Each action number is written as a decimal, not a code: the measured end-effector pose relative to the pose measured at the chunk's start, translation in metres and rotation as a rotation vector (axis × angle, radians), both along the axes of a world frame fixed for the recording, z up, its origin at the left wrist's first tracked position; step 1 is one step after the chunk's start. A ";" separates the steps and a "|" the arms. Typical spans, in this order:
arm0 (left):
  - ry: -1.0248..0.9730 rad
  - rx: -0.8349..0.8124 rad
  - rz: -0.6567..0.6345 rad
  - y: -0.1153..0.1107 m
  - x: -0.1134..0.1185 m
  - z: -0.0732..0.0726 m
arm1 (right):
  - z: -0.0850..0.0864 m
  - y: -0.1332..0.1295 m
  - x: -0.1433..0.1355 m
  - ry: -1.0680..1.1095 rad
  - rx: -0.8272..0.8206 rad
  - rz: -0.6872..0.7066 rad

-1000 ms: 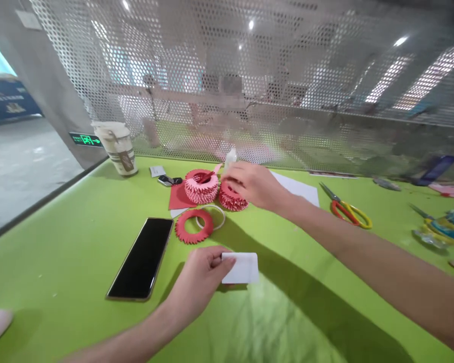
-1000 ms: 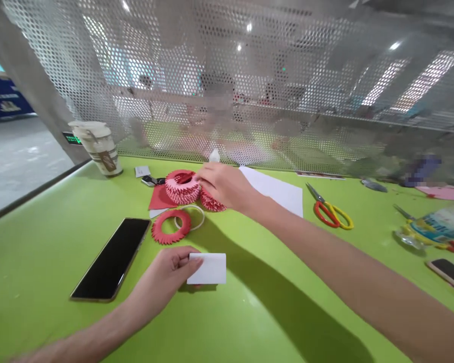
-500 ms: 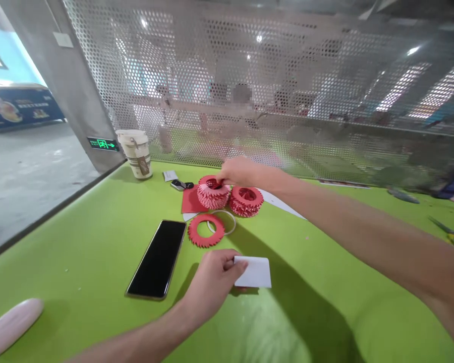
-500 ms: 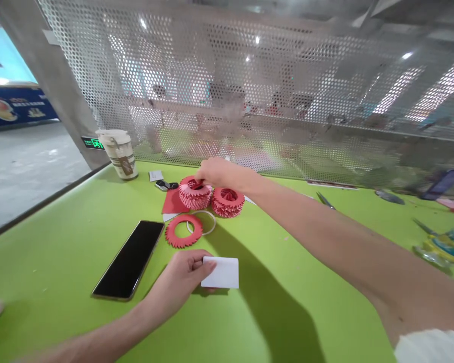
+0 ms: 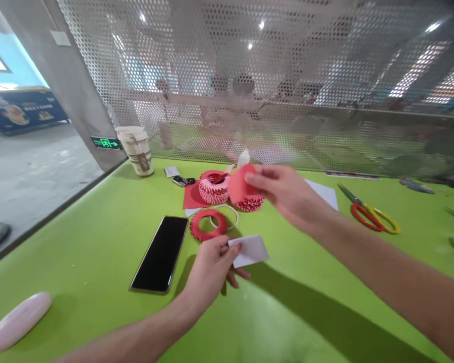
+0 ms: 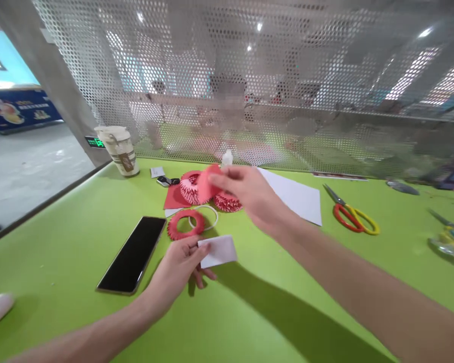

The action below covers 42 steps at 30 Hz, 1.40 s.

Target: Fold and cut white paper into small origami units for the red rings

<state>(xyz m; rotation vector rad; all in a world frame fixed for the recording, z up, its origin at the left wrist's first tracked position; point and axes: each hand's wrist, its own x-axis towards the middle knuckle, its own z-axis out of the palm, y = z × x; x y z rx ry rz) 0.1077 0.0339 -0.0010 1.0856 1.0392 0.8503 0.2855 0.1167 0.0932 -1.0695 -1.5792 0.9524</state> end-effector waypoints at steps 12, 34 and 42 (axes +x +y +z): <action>-0.079 0.013 -0.026 -0.008 0.006 0.007 | -0.097 -0.101 0.013 0.333 -0.388 -0.222; -0.037 0.006 -0.034 -0.013 0.002 0.009 | -0.095 -0.106 0.020 0.308 -0.406 -0.214; -0.042 0.012 -0.030 -0.011 0.002 0.013 | -0.091 -0.106 0.022 0.223 -0.377 -0.189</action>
